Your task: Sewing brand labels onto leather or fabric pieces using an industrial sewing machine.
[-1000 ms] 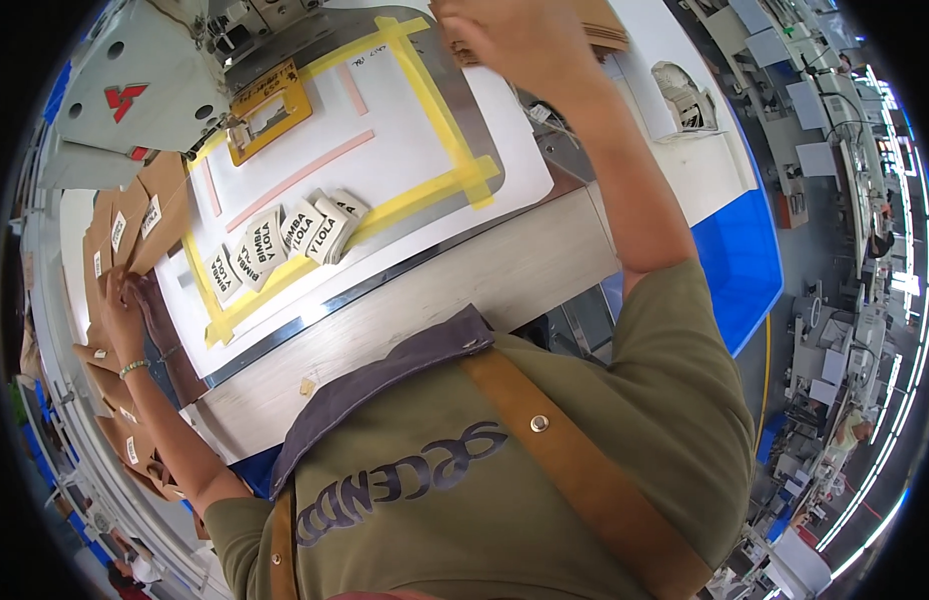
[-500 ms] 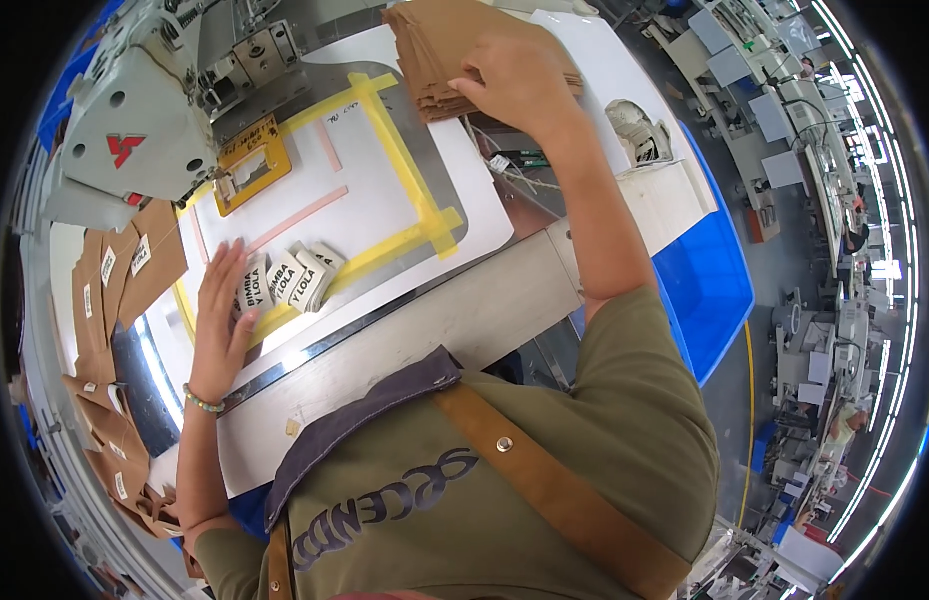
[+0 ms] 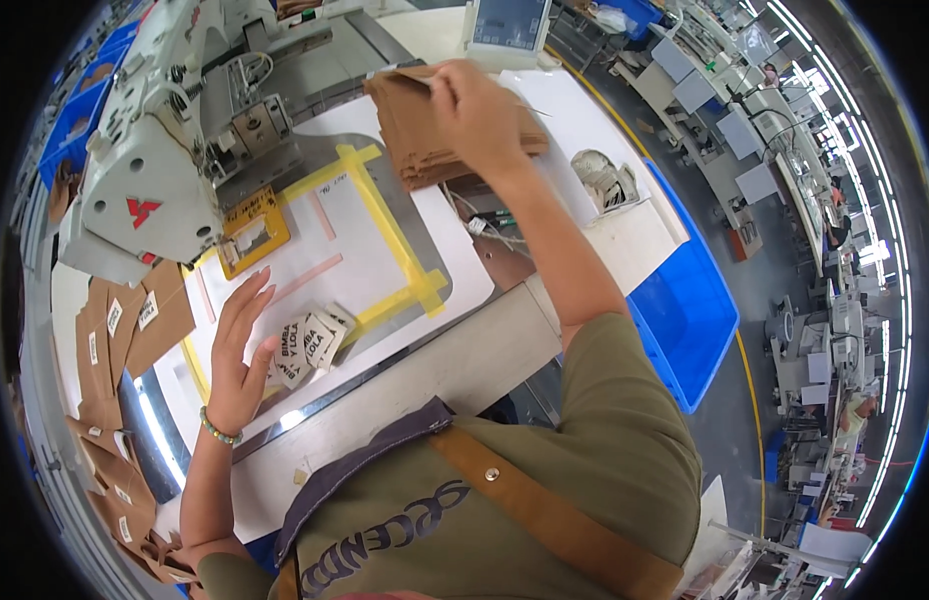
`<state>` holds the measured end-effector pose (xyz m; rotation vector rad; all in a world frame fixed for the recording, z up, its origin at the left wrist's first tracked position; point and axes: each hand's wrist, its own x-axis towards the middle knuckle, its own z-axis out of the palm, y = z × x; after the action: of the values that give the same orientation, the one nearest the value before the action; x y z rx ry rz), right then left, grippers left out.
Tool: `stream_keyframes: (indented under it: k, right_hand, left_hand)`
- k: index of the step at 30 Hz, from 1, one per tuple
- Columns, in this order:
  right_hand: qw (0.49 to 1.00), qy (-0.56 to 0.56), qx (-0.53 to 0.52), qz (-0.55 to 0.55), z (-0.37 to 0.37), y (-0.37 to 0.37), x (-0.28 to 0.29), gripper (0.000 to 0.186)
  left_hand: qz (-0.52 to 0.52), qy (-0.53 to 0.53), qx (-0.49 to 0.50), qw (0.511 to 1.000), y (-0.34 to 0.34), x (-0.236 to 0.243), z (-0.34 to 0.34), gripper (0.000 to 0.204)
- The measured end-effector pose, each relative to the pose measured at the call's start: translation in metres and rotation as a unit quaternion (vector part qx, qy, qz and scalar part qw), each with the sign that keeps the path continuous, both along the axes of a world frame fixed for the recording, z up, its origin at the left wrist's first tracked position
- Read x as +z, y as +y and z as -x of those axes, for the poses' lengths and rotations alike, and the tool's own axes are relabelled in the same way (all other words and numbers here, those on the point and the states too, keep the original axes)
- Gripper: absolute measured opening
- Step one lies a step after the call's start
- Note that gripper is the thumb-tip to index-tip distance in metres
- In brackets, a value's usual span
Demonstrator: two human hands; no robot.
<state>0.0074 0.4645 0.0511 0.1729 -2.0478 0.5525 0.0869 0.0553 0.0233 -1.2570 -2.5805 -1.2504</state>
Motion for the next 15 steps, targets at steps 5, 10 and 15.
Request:
stream_keyframes:
  k: [5,10,15]
  right_hand:
    - [0.938,-0.093,0.150,-0.298,0.001,-0.060,-0.025,0.007]
    - [0.891,-0.123,0.311,-0.306,-0.031,-0.122,-0.048,0.007]
    - [0.896,-0.124,0.328,-0.272,-0.052,-0.144,-0.056,0.008]
  left_hand:
    - [-0.031,0.017,0.023,0.999,0.015,0.012,0.016,0.054]
    - [-0.012,0.010,0.048,0.999,0.040,0.000,0.032,0.065]
    - [0.041,0.151,0.025,0.987,0.044,-0.015,0.048,0.040]
